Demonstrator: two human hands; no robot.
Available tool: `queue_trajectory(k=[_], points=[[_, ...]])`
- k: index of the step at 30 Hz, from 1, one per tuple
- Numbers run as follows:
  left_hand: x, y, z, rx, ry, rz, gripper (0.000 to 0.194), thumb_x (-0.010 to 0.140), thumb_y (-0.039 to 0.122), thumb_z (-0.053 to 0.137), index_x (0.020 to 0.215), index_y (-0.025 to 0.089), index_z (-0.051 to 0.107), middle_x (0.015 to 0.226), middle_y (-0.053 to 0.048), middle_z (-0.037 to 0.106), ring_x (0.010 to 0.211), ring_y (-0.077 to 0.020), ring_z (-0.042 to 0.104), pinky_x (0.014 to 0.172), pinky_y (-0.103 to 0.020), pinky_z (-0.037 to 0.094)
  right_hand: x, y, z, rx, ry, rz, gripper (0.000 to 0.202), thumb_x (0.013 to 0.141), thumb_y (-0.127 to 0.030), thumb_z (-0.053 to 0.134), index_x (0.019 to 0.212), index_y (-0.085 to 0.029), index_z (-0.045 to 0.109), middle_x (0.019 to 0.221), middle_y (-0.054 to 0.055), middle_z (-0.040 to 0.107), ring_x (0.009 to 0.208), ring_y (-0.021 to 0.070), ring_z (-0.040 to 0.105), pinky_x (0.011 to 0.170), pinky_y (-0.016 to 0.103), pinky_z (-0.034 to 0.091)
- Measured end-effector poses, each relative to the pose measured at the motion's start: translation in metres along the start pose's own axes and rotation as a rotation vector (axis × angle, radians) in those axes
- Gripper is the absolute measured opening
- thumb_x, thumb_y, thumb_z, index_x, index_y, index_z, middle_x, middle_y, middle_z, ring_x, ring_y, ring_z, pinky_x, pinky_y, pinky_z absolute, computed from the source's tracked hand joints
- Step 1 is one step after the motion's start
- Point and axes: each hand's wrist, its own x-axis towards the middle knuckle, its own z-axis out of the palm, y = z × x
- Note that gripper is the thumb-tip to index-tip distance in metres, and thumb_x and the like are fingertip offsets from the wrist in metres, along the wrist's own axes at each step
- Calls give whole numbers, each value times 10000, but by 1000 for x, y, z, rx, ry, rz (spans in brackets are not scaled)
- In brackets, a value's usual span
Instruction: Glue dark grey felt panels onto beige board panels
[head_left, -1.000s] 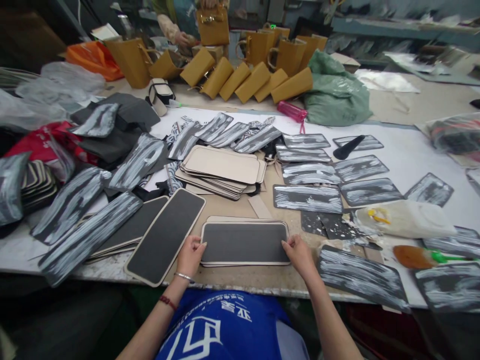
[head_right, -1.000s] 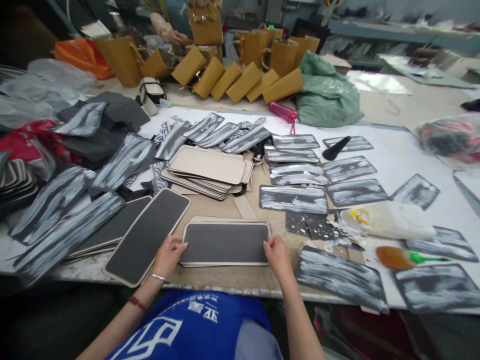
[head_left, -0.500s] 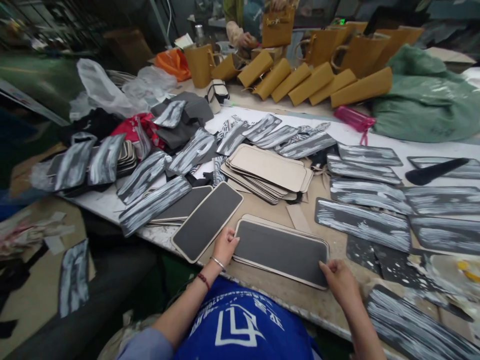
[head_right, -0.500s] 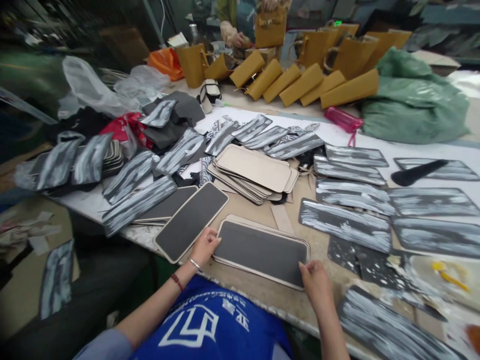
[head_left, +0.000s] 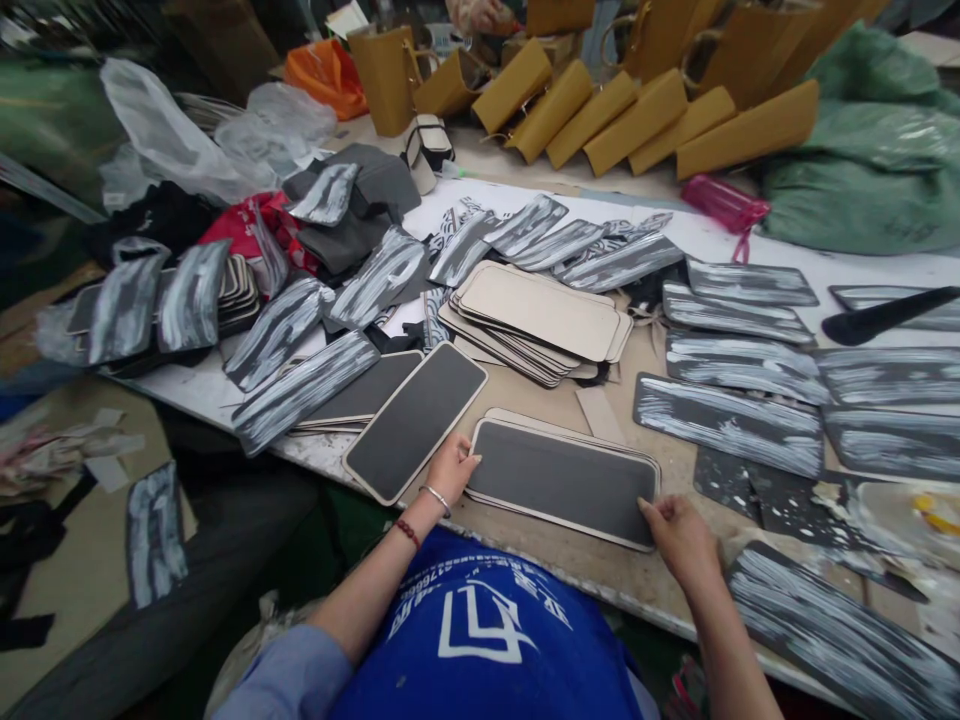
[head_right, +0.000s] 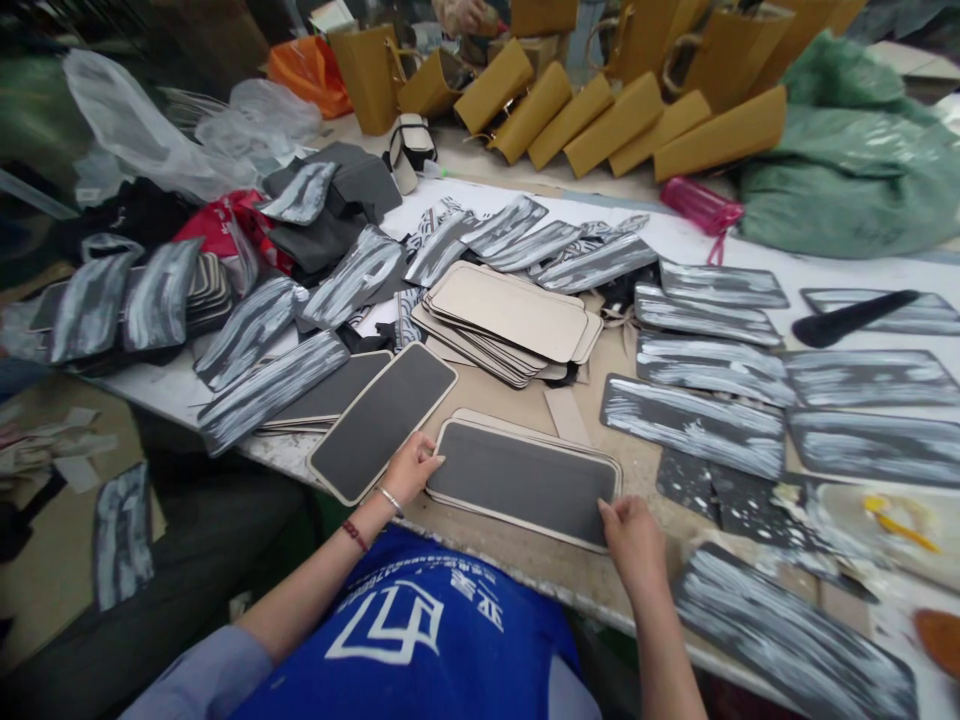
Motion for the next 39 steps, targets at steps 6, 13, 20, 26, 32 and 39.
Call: queue_trajectory(k=[6, 13, 20, 26, 32, 39], points=[[4, -5, -1, 57, 25, -20, 170, 627, 207, 597, 709, 203, 448, 436, 111, 406, 400, -88, 407, 464, -208, 303, 0, 0, 1, 5, 6, 0, 218, 676, -411, 494, 582, -232, 413, 531, 0, 513, 532, 187, 493, 542, 290, 318], [4, -3, -2, 56, -33, -26, 209, 600, 284, 609, 711, 210, 449, 409, 121, 383, 364, -91, 407, 416, -203, 285, -8, -12, -6, 35, 1, 31, 201, 708, -304, 535, 583, -225, 399, 537, -19, 499, 553, 157, 477, 555, 253, 301], [2, 5, -3, 81, -76, -64, 242, 590, 345, 574, 726, 217, 420, 359, 127, 389, 287, -95, 376, 332, -202, 272, -9, -13, -9, 50, 0, 27, 225, 747, -249, 535, 590, -223, 377, 541, -26, 490, 549, 139, 470, 546, 236, 300], [0, 9, -3, 57, -98, -67, 308, 549, 399, 574, 735, 214, 413, 347, 121, 404, 282, -100, 385, 313, -202, 282, -6, -12, -9, 48, -33, 27, 224, 752, -229, 545, 586, -213, 396, 544, -24, 502, 561, 135, 476, 545, 227, 302], [0, 10, -3, 65, -86, -48, 339, 533, 426, 581, 736, 210, 417, 348, 113, 421, 281, -102, 396, 317, -202, 289, -5, -13, -12, 40, -68, 42, 208, 756, -217, 555, 601, -205, 417, 548, -22, 511, 570, 131, 478, 539, 219, 295], [0, 7, -3, 61, -88, -43, 344, 532, 431, 582, 739, 208, 422, 348, 116, 418, 276, -103, 394, 313, -202, 291, -4, -16, -16, 27, -97, 41, 222, 755, -204, 564, 593, -205, 413, 564, -21, 517, 581, 126, 484, 556, 215, 313]])
